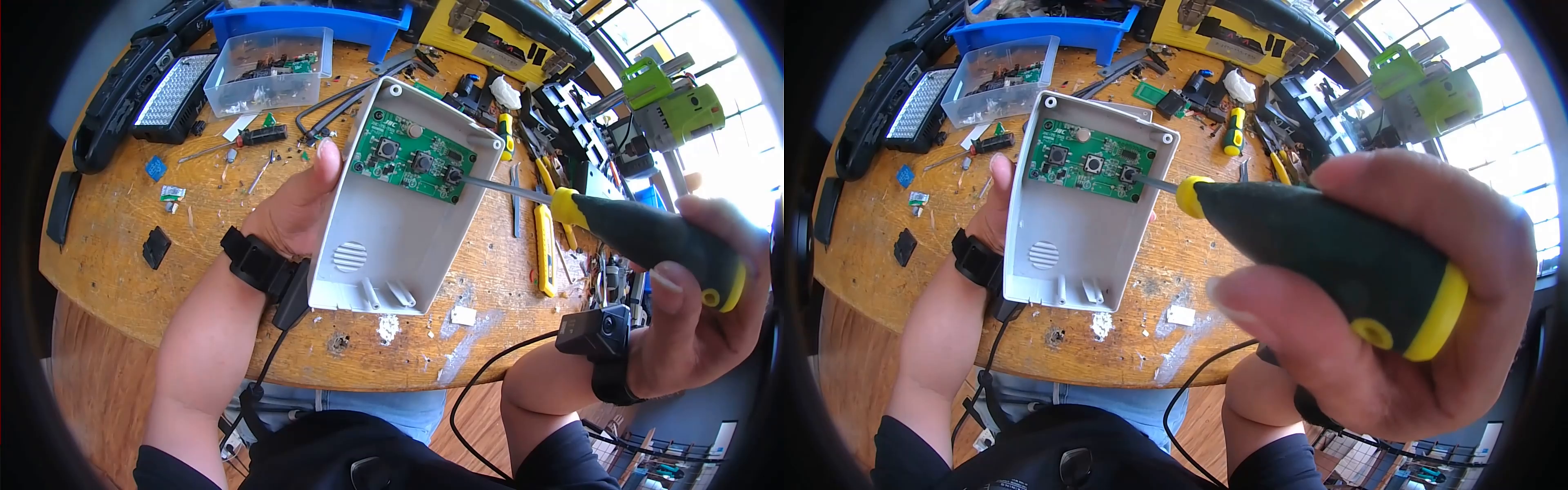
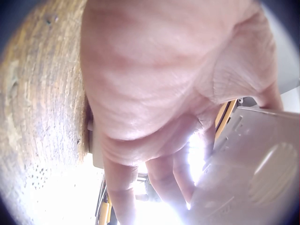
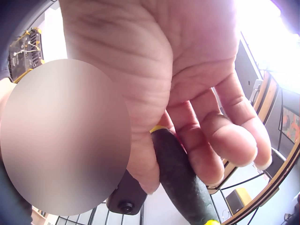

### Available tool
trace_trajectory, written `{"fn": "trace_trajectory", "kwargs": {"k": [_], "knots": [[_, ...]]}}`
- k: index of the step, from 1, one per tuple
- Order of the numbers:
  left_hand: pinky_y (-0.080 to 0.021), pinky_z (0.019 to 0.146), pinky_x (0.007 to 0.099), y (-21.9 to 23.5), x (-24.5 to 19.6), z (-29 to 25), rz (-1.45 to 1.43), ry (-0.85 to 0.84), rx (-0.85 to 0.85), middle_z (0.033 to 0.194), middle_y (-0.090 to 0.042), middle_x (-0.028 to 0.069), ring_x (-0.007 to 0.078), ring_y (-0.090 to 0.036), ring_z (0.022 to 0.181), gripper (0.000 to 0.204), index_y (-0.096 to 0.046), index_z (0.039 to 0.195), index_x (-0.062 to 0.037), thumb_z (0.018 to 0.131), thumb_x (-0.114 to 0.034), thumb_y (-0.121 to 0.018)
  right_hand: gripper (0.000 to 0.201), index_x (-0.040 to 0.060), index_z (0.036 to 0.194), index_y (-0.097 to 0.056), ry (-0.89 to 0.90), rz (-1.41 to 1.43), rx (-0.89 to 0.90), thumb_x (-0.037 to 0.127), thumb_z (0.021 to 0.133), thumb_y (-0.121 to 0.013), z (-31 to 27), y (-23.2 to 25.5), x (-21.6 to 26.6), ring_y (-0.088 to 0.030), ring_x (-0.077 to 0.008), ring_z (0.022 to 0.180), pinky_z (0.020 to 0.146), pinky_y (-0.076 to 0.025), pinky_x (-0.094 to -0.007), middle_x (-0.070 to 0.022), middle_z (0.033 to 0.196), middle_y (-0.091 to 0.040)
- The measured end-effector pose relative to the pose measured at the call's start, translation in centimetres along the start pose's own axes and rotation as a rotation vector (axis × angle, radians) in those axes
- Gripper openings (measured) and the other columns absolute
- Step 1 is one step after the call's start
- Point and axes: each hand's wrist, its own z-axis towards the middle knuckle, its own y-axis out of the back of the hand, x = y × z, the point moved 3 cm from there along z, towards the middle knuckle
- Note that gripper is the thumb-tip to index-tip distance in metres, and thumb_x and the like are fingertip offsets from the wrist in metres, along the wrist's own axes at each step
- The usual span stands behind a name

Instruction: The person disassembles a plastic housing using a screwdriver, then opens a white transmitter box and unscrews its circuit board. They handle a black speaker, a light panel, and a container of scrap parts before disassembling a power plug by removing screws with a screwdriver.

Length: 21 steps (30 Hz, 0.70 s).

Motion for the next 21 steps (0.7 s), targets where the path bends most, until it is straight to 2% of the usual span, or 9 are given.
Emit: {"fn": "trace_trajectory", "kwargs": {"k": [5,8,10,11,13,17,19,20,21], "knots": [[-0.041,0.098,0.0386,-0.8,-0.3,-0.3,-0.011,0.002,0.032,0.130,-0.050,0.0134,0.0226,-0.050,0.117,0.088,-0.038,0.135,-0.0038,0.074,-0.064,-0.058,0.051,-0.0029,0.107,-0.051,-0.046,-0.063,-0.040,0.015,0.068,-0.078,-0.4,0.5,0.6,-0.064,-0.0172,0.070,0.066,-0.053,-0.0242,-0.0103,0.096,-0.059],[-0.042,0.097,0.0388,-1.0,-0.3,-0.4,-0.037,0.012,0.015,0.129,-0.051,0.0134,0.0226,-0.050,0.117,0.086,-0.039,0.135,-0.0043,0.074,-0.063,-0.059,0.045,0.0041,0.107,-0.058,-0.142,0.042,-0.059,0.014,0.068,-0.078,-0.5,0.2,1.5,-0.063,-0.0172,0.075,0.067,-0.054,-0.0247,-0.0112,0.101,-0.057],[-0.042,0.097,0.0389,-0.9,-0.2,-0.5,-0.034,0.019,-0.001,0.129,-0.051,0.0134,0.0226,-0.051,0.117,0.086,-0.040,0.134,-0.0046,0.075,-0.063,-0.059,0.036,0.0163,0.100,-0.067,0.033,-0.293,0.015,0.017,0.067,-0.081,-0.4,-0.6,3.1,-0.063,-0.0183,0.079,0.069,-0.054,-0.0255,-0.0126,0.108,-0.053],[-0.043,0.097,0.0389,-0.9,-0.3,-0.5,-0.030,0.017,-0.001,0.129,-0.051,0.0134,0.0225,-0.051,0.116,0.085,-0.040,0.134,-0.0047,0.075,-0.063,-0.059,0.036,0.0163,0.100,-0.067,0.034,-0.293,0.015,0.017,0.067,-0.081,-0.2,-0.2,2.8,-0.063,-0.0183,0.079,0.069,-0.054,-0.0255,-0.0126,0.108,-0.053],[-0.043,0.096,0.0388,-0.9,-0.3,-0.5,-0.027,0.015,0.000,0.128,-0.051,0.0133,0.0225,-0.051,0.116,0.084,-0.041,0.134,-0.0049,0.075,-0.062,-0.059,0.029,0.0261,0.091,-0.072,0.066,-0.201,0.177,0.019,0.065,-0.082,0.3,0.4,1.9,-0.062,-0.0201,0.084,0.070,-0.054,-0.0258,-0.0129,0.113,-0.050],[-0.043,0.096,0.0389,-0.8,-0.2,-0.5,-0.076,0.011,0.048,0.128,-0.051,0.0132,0.0224,-0.052,0.116,0.083,-0.041,0.134,-0.0053,0.075,-0.062,-0.059,0.029,0.0242,0.091,-0.073,0.006,-0.153,0.195,0.023,0.063,-0.081,0.6,0.7,2.0,-0.062,-0.0204,0.085,0.071,-0.054,-0.0258,-0.0125,0.112,-0.051],[-0.044,0.096,0.0390,-0.7,-0.2,-0.5,-0.077,0.012,0.052,0.128,-0.052,0.0131,0.0225,-0.052,0.116,0.083,-0.040,0.134,-0.0053,0.076,-0.061,-0.059,0.030,0.0231,0.091,-0.073,-0.127,-0.121,0.158,0.022,0.062,-0.082,0.9,0.5,2.1,-0.062,-0.0209,0.085,0.071,-0.054,-0.0252,-0.0127,0.112,-0.051],[-0.044,0.095,0.0391,-0.8,-0.2,-0.5,-0.096,0.017,0.065,0.128,-0.052,0.0132,0.0226,-0.052,0.115,0.083,-0.041,0.134,-0.0052,0.076,-0.061,-0.059,0.030,0.0231,0.091,-0.073,-0.127,-0.121,0.158,0.022,0.062,-0.082,0.9,0.6,1.9,-0.062,-0.0209,0.085,0.071,-0.054,-0.0252,-0.0127,0.112,-0.051],[-0.044,0.095,0.0393,-0.8,-0.2,-0.5,-0.115,0.022,0.078,0.128,-0.052,0.0132,0.0226,-0.053,0.115,0.082,-0.041,0.134,-0.0052,0.076,-0.060,-0.060,0.031,0.0213,0.091,-0.073,-0.012,-0.168,0.187,0.022,0.061,-0.082,0.9,0.7,1.8,-0.062,-0.0210,0.084,0.070,-0.054,-0.0250,-0.0131,0.111,-0.051]]}}
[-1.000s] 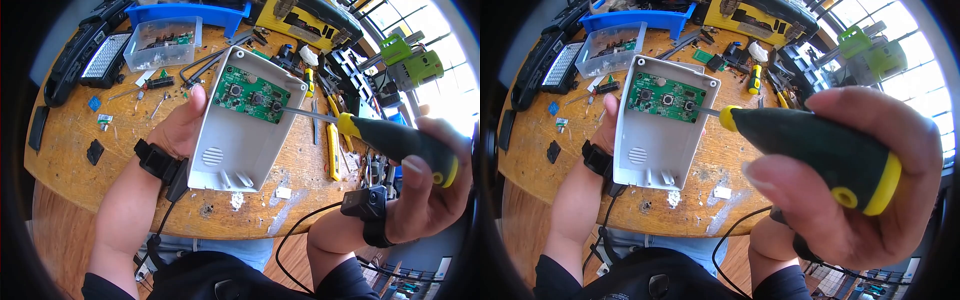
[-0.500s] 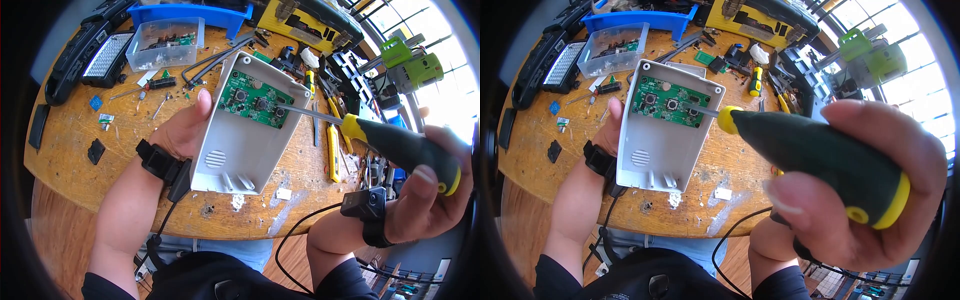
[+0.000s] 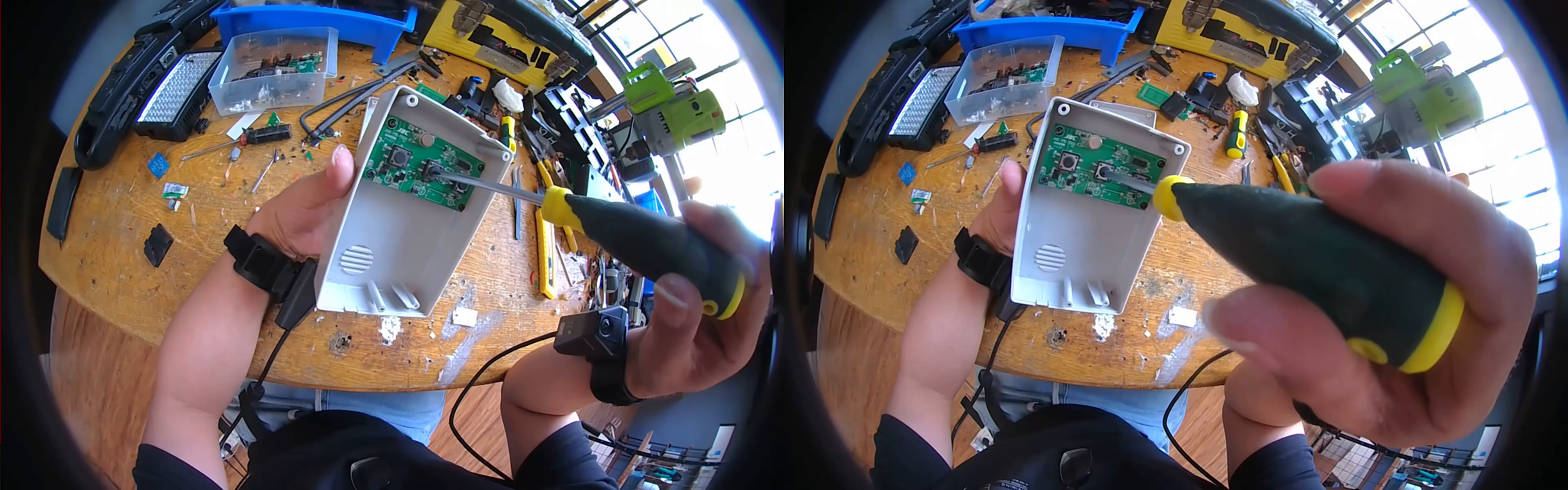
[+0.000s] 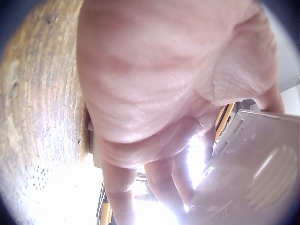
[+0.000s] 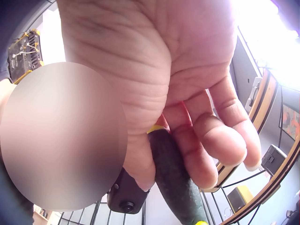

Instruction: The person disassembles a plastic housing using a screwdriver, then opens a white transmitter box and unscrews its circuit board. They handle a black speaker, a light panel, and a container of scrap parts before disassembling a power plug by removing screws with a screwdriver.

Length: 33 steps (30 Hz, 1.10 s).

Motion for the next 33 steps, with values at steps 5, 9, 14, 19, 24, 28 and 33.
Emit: {"fn": "trace_trajectory", "kwargs": {"k": [5,9,14,19,24,28,33], "knots": [[-0.045,0.094,0.0396,0.4,0.0,0.0,-0.009,0.018,-0.012,0.126,-0.054,0.0132,0.0229,-0.054,0.113,0.078,-0.042,0.132,-0.0049,0.077,-0.057,-0.061,0.037,0.0022,0.101,-0.062,0.153,0.091,-0.096,0.018,0.069,-0.074,-0.5,-1.3,-1.3,-0.063,-0.0230,0.082,0.068,-0.055,-0.0275,-0.0169,0.106,-0.056],[-0.045,0.094,0.0396,0.4,0.0,0.0,0.008,0.037,-0.055,0.125,-0.054,0.0134,0.0227,-0.054,0.112,0.076,-0.044,0.131,-0.0046,0.078,-0.054,-0.063,0.042,-0.0070,0.106,-0.056,0.173,0.179,-0.152,0.015,0.073,-0.071,-0.6,-1.3,-1.5,-0.064,-0.0237,0.082,0.067,-0.056,-0.0286,-0.0187,0.104,-0.058],[-0.044,0.095,0.0404,0.2,0.1,0.0,-0.002,0.051,-0.053,0.125,-0.054,0.0134,0.0230,-0.054,0.113,0.077,-0.043,0.132,-0.0049,0.076,-0.054,-0.064,0.041,0.0049,0.100,-0.065,0.142,0.122,-0.049,0.018,0.064,-0.080,0.1,-0.2,-0.6,-0.064,-0.0213,0.078,0.067,-0.055,-0.0254,-0.0163,0.107,-0.055],[-0.043,0.096,0.0415,0.1,-0.1,0.0,0.052,0.035,-0.055,0.127,-0.052,0.0133,0.0232,-0.051,0.116,0.079,-0.042,0.133,-0.0050,0.076,-0.055,-0.065,0.043,0.0025,0.101,-0.064,0.115,0.117,-0.083,0.022,0.066,-0.079,-0.1,-0.6,-0.7,-0.064,-0.0218,0.080,0.069,-0.054,-0.0262,-0.0167,0.105,-0.056],[-0.040,0.098,0.0404,0.2,-0.1,-0.2,0.102,0.090,-0.046,0.129,-0.051,0.0131,0.0226,-0.048,0.119,0.081,-0.040,0.134,-0.0053,0.076,-0.058,-0.062,0.048,-0.0081,0.106,-0.056,0.091,0.150,-0.213,0.025,0.075,-0.071,-0.7,-1.4,-1.0,-0.063,-0.0248,0.086,0.075,-0.053,-0.0300,-0.0189,0.101,-0.060],[-0.042,0.097,0.0415,-0.7,-0.4,-0.3,0.256,0.119,-0.206,0.132,-0.048,0.0153,0.0254,-0.050,0.117,0.101,-0.035,0.136,-0.0018,0.066,-0.068,-0.063,0.047,-0.0081,0.106,-0.056,0.112,0.170,-0.219,0.022,0.074,-0.070,-0.7,-1.5,-1.0,-0.062,-0.0262,0.089,0.075,-0.053,-0.0309,-0.0196,0.102,-0.060],[-0.043,0.095,0.0379,0.5,-0.1,-0.5,0.125,0.135,-0.091,0.126,-0.052,0.0142,0.0221,-0.051,0.116,0.081,-0.041,0.132,-0.0017,0.076,-0.056,-0.064,0.046,-0.0082,0.107,-0.055,0.165,0.197,-0.201,0.018,0.073,-0.071,-0.6,-1.7,-0.9,-0.062,-0.0277,0.090,0.073,-0.054,-0.0314,-0.0205,0.102,-0.060]]}}
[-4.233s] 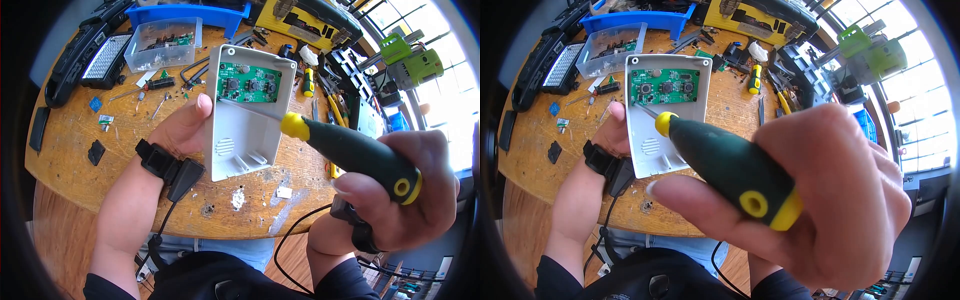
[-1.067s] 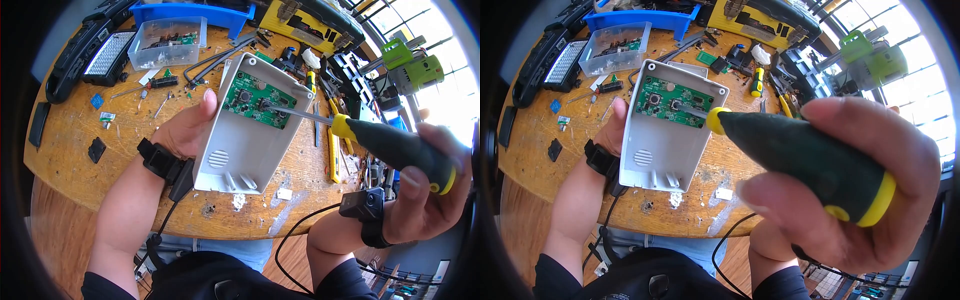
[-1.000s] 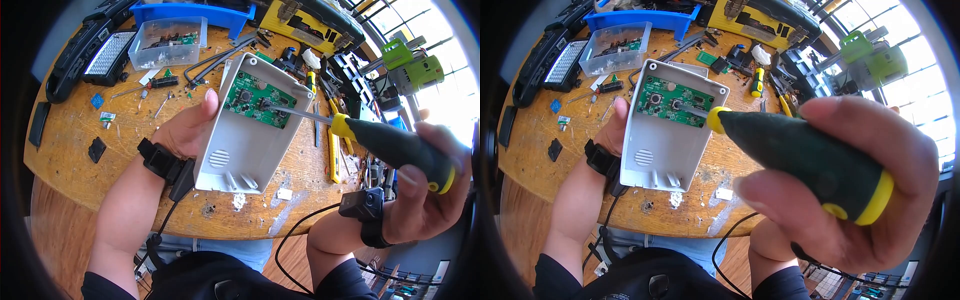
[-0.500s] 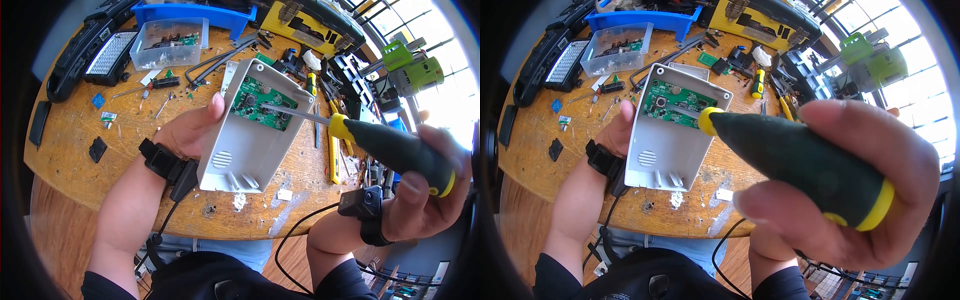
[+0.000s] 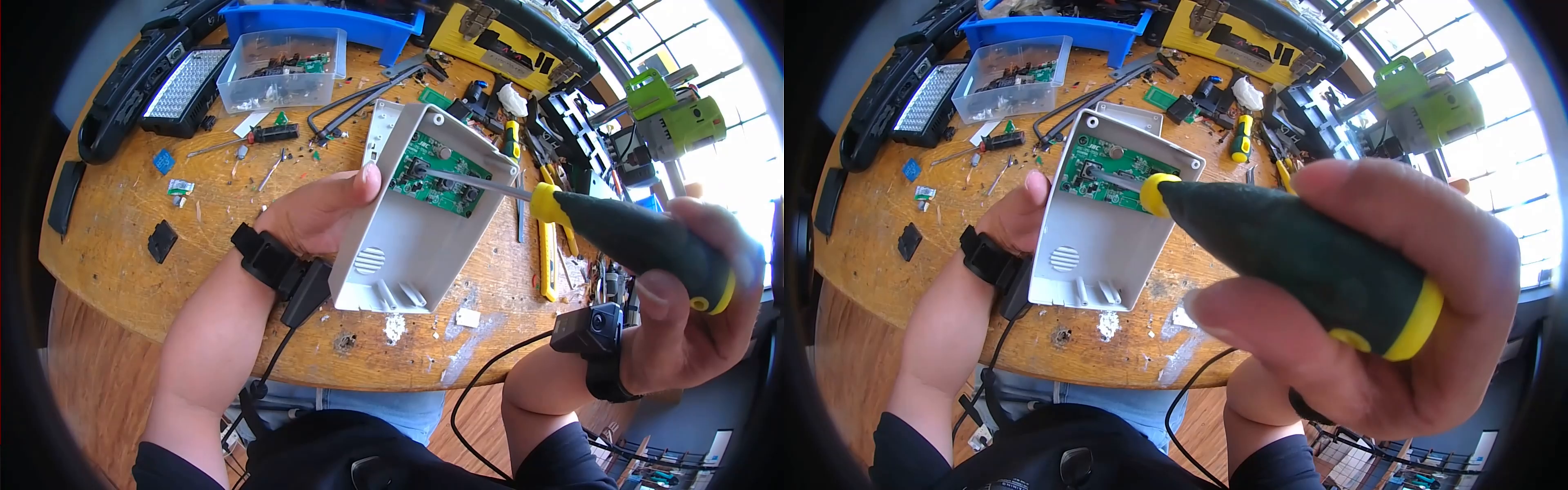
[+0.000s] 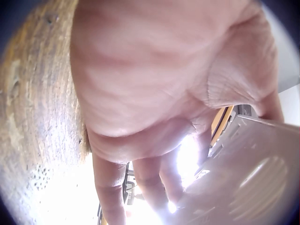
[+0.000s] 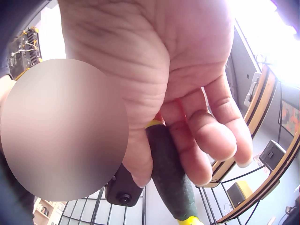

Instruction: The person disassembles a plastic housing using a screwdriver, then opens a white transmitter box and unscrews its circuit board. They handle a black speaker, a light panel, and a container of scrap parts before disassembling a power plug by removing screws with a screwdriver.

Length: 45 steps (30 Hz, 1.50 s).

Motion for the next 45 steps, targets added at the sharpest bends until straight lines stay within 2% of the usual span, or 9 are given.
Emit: {"fn": "trace_trajectory", "kwargs": {"k": [8,9,14,20,30,36,38,42,45], "knots": [[-0.046,0.093,0.0413,-0.4,-0.4,0.6,0.079,-0.108,-0.105,0.128,-0.050,0.0153,0.0249,-0.052,0.115,0.093,-0.036,0.136,-0.0040,0.071,-0.068,-0.057,0.044,-0.0076,0.104,-0.054,-0.178,-0.036,-0.275,0.031,0.084,-0.063,-0.2,-1.5,-2.9,-0.062,-0.0231,0.066,0.048,-0.048,-0.0249,-0.0181,0.092,-0.058],[-0.046,0.092,0.0415,-0.2,-0.4,0.4,0.042,-0.148,-0.167,0.127,-0.051,0.0149,0.0248,-0.053,0.114,0.089,-0.037,0.135,-0.0054,0.074,-0.067,-0.055,0.035,-0.0034,0.097,-0.059,-0.321,0.289,-0.466,0.027,0.081,-0.066,-0.2,-2.4,-3.8,-0.059,-0.0139,0.061,0.051,-0.044,-0.0197,-0.0116,0.083,-0.062],[-0.047,0.090,0.0424,0.5,-1.1,1.0,-0.063,-0.227,-0.075,0.124,-0.054,0.0129,0.0250,-0.055,0.111,0.078,-0.037,0.134,-0.0073,0.080,-0.062,-0.051,0.035,-0.0059,0.103,-0.052,-0.470,0.880,-0.688,0.026,0.098,-0.039,-3.6,-5.1,-8.8,-0.049,-0.0135,0.044,0.046,-0.042,-0.0234,-0.0115,0.062,-0.058],[-0.042,0.097,0.0411,-0.7,-1.7,0.9,-0.154,-0.275,-0.014,0.123,-0.055,0.0122,0.0239,-0.052,0.114,0.063,-0.043,0.130,-0.0060,0.084,-0.046,-0.060,0.036,-0.0009,0.106,-0.056,-0.778,1.513,-0.798,0.029,0.097,-0.039,-9.8,-10.5,-11.9,-0.041,-0.0144,0.047,0.048,-0.034,-0.0254,-0.0096,0.073,-0.062],[-0.045,0.094,0.0402,-0.5,-1.6,1.5,-0.132,-0.307,-0.062,0.123,-0.054,0.0138,0.0253,-0.053,0.114,0.062,-0.044,0.129,-0.0035,0.090,-0.051,-0.045,0.036,0.0024,0.112,-0.055,-0.650,1.793,-0.723,0.029,0.097,-0.037,-11.1,-12.4,-12.7,-0.044,-0.0147,0.052,0.051,-0.036,-0.0253,-0.0122,0.088,-0.063],[-0.049,0.088,0.0403,-0.5,-1.5,1.7,-0.190,-0.205,-0.300,0.119,-0.056,0.0141,0.0250,-0.058,0.105,0.080,-0.046,0.128,-0.0047,0.081,-0.070,-0.041,0.039,0.0074,0.122,-0.041,-0.647,2.018,-0.417,0.032,0.092,-0.047,-11.0,-15.1,-12.1,-0.052,-0.0215,0.053,0.050,-0.044,-0.0334,-0.0161,0.094,-0.060],[-0.044,0.089,0.0579,0.4,-1.6,1.5,-0.019,-0.176,-0.393,0.125,-0.044,0.0335,0.0468,-0.054,0.104,0.105,-0.028,0.139,-0.0023,0.071,-0.081,-0.040,0.043,0.0064,0.124,-0.040,-0.673,2.025,-0.430,0.033,0.091,-0.049,-11.1,-14.9,-12.0,-0.054,-0.0220,0.051,0.051,-0.047,-0.0349,-0.0172,0.091,-0.059],[-0.046,0.084,0.0571,-0.8,-1.0,1.8,-0.179,-0.109,-0.175,0.120,-0.047,0.0328,0.0471,-0.056,0.097,0.107,-0.030,0.138,-0.0018,0.069,-0.083,-0.038,0.044,0.0007,0.122,-0.041,-0.675,1.969,-0.397,0.031,0.090,-0.048,-10.9,-14.9,-11.9,-0.056,-0.0228,0.050,0.050,-0.050,-0.0354,-0.0184,0.086,-0.060],[-0.047,0.081,0.0584,-1.5,-0.4,1.6,-0.130,-0.151,-0.247,0.117,-0.049,0.0314,0.0448,-0.057,0.095,0.111,-0.024,0.141,-0.0041,0.067,-0.085,-0.037,0.047,-0.0033,0.119,-0.042,-0.705,1.917,-0.306,0.031,0.088,-0.051,-10.8,-15.0,-11.7,-0.060,-0.0241,0.052,0.051,-0.052,-0.0327,-0.0191,0.083,-0.061]]}}
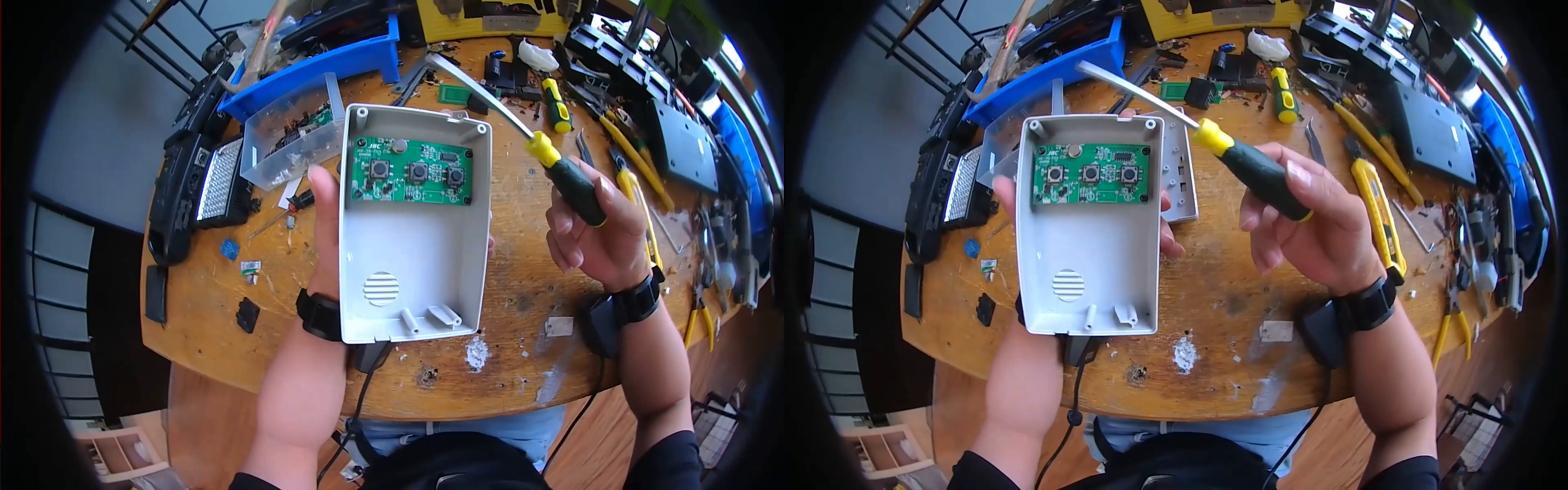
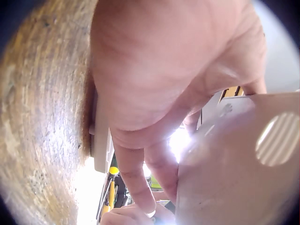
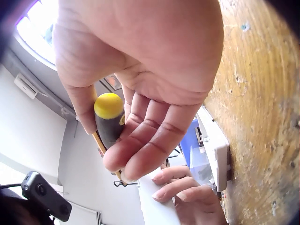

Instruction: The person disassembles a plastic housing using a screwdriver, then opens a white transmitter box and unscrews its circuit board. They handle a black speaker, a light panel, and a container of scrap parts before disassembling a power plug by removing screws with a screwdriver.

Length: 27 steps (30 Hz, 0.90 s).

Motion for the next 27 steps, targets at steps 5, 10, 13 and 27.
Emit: {"fn": "trace_trajectory", "kwargs": {"k": [5,10,13,27], "knots": [[-0.050,0.076,0.0564,-0.4,-0.1,0.3,0.118,-0.039,0.066,0.114,-0.050,0.0311,0.0419,-0.059,0.093,0.113,-0.017,0.144,-0.0111,0.063,-0.087,-0.041,0.052,-0.0038,0.120,-0.042,0.000,-0.063,0.031,0.031,0.085,-0.057,-0.1,0.1,0.1,-0.061,-0.0244,0.054,0.051,-0.052,-0.0320,-0.0191,0.084,-0.062],[-0.050,0.077,0.0552,-0.5,-0.4,0.0,0.108,-0.045,0.033,0.113,-0.051,0.0301,0.0406,-0.060,0.091,0.106,-0.020,0.143,-0.0099,0.069,-0.084,-0.038,0.053,-0.0048,0.123,-0.043,-0.049,-0.081,0.124,0.026,0.084,-0.060,0.5,-0.9,-0.3,-0.063,-0.0235,0.061,0.056,-0.053,-0.0315,-0.0196,0.093,-0.062],[-0.050,0.079,0.0541,-0.7,-0.4,-0.4,0.079,-0.046,0.010,0.112,-0.053,0.0290,0.0383,-0.061,0.090,0.099,-0.024,0.142,-0.0087,0.074,-0.080,-0.035,0.045,-0.0047,0.120,-0.046,-0.075,-0.128,0.190,0.025,0.087,-0.056,1.7,-1.4,0.3,-0.063,-0.0219,0.064,0.057,-0.053,-0.0300,-0.0198,0.095,-0.061],[-0.051,0.080,0.0481,-0.6,-0.6,0.2,0.089,-0.003,0.130,0.110,-0.057,0.0243,0.0370,-0.061,0.092,0.104,-0.041,0.130,0.0012,0.070,-0.084,-0.034,0.045,-0.0071,0.105,-0.047,0.042,-0.334,0.013,0.031,0.082,-0.058,-0.9,-2.5,1.8,-0.047,-0.0167,0.041,0.037,-0.039,-0.0274,-0.0132,0.061,-0.054]]}}
